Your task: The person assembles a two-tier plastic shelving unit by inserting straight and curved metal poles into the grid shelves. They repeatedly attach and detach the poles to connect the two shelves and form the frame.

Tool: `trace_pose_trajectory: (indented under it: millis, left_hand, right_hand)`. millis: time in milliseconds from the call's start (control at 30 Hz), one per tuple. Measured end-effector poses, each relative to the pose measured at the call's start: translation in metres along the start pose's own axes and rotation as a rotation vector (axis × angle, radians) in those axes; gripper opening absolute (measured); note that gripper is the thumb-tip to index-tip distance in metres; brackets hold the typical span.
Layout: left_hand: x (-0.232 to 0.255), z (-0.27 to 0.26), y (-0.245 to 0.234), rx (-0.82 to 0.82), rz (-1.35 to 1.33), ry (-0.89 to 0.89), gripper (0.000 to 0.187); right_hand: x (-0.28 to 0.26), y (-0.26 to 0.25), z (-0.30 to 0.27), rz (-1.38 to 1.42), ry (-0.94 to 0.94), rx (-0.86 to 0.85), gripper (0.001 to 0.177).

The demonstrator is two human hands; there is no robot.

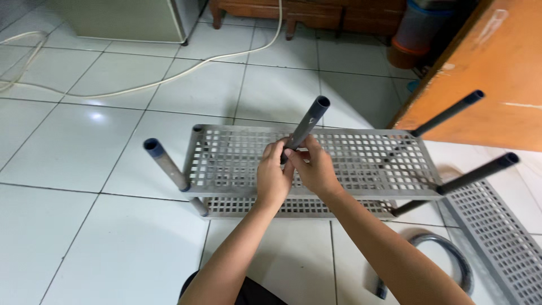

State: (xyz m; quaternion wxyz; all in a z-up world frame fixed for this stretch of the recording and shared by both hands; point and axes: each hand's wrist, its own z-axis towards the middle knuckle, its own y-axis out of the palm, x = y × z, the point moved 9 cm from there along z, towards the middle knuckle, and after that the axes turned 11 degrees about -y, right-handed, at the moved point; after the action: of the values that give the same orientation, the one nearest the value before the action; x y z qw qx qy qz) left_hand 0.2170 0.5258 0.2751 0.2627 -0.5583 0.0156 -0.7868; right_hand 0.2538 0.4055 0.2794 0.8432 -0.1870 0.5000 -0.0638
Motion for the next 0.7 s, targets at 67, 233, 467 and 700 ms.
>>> trace_pose_trajectory:
  millis: [67, 233, 467, 700]
  left_hand:
    - [-0.025, 0.017, -0.024, 0.080, -0.009, -0.048, 0.041]
    - [-0.081, 0.054, -0.070, 0.239, -0.078, -0.248, 0.054]
    - [-0.147, 0.063, -0.087, 0.307, -0.508, -0.557, 0.072]
    - [-0.176, 0.054, -0.068, 0.315, -0.874, -0.543, 0.069]
  right_hand:
    - [-0.002, 0.039, 0.024, 0.031, -0.050, -0.028, 0.035]
    - [0.013, 0.127, 0.081, -0.003, -0.019, -0.139, 0.033]
    - [0.018, 0.205, 0.145, -0.012, -0.179, -0.215, 0.032]
    - [0.030, 0.239, 0.155, -0.024, -0.163, -0.267, 0.026]
